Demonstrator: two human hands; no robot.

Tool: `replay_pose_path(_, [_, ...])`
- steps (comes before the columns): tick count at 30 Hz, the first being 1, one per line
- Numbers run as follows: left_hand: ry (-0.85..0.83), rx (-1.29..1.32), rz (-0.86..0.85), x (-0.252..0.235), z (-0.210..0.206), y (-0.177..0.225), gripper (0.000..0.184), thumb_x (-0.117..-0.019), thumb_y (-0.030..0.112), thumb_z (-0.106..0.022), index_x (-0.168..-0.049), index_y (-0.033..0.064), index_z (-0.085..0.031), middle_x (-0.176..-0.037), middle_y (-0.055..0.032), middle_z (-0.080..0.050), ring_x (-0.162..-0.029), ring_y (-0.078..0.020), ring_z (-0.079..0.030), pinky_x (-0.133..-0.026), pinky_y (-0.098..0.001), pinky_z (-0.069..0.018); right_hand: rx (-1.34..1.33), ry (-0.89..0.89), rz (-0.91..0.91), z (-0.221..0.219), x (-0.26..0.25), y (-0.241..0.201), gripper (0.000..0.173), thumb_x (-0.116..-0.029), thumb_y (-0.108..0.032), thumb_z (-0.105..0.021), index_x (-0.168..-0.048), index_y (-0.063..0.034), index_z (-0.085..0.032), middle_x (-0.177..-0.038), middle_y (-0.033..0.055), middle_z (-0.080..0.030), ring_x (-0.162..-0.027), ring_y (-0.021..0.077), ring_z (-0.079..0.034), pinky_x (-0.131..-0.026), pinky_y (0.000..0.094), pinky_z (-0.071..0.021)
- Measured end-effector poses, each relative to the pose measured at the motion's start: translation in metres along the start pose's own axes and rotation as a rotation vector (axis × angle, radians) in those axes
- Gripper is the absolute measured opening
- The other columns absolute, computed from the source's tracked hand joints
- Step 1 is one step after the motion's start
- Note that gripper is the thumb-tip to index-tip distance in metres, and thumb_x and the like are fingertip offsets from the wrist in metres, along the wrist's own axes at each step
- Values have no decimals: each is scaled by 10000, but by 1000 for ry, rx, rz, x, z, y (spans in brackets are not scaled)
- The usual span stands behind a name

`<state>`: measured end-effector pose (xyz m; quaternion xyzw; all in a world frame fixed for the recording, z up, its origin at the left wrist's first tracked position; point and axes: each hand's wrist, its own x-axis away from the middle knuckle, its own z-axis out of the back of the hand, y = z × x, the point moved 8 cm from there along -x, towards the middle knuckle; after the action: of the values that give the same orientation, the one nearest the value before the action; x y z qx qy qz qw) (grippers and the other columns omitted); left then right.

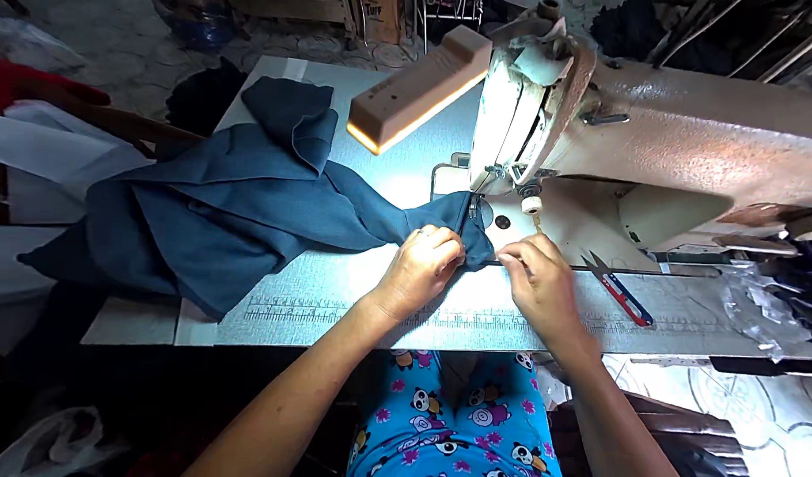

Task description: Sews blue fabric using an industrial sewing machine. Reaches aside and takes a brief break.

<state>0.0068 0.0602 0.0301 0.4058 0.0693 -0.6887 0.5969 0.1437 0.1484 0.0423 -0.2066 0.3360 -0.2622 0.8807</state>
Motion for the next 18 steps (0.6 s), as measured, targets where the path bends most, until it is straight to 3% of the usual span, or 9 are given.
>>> replay_pose_path(5, [13,35,5,3,-5,1,69,-871,50,-660,-877,17,-721,-955,-125,-729,-926,-264,-694,-829,-433,-532,10,-26,-114,16,34,6,210,-974,-155,-594,-930,-39,-763,-844,89,-688,-784,200,-664,-704,348,-542])
replay_pose_path(8, [5,33,29,3,-5,4,216,-911,177,-591,-968,31,-740,-883,-108,-709,-864,-256,-671,-807,-446,-501,-121,2,-176,11,37,8,198,-977,-153,-605,-935,-34,-757,-837,50,-659,-726,71,-602,-663,203,-495])
replay_pose_path(10, [6,4,17,1,-6,4,227,-947,221,-621,-1004,58,-769,-828,-92,-684,-809,-253,-644,-770,-427,-487,-299,-1,-235,5,31,4,166,-978,-123,-612,-943,-23,-740,-868,24,-657,-735,-7,-589,-676,133,-492])
replay_pose_path(14, [8,-43,1,-2,-8,7,174,-933,201,-662,-953,92,-796,-755,-76,-636,-751,-244,-610,-734,-397,-456,-471,-43,-221,-4,23,-12,133,-972,-101,-622,-947,-22,-726,-891,10,-670,-756,-23,-614,-698,129,-520])
replay_pose_path(16, [11,-18,38,-2,-7,5,178,-947,171,-632,-942,64,-775,-786,-82,-674,-773,-239,-640,-759,-409,-477,-231,-31,-154,10,27,-9,192,-985,-180,-619,-996,-55,-764,-962,38,-708,-856,63,-662,-756,220,-555])
replay_pose_path(18, [21,21,94,-1,-6,1,183,-979,154,-613,-950,40,-753,-820,-83,-712,-786,-219,-671,-771,-404,-496,125,21,-168,38,37,12,256,-983,-194,-619,-1109,-24,-762,-1074,177,-722,-991,324,-693,-835,499,-556])
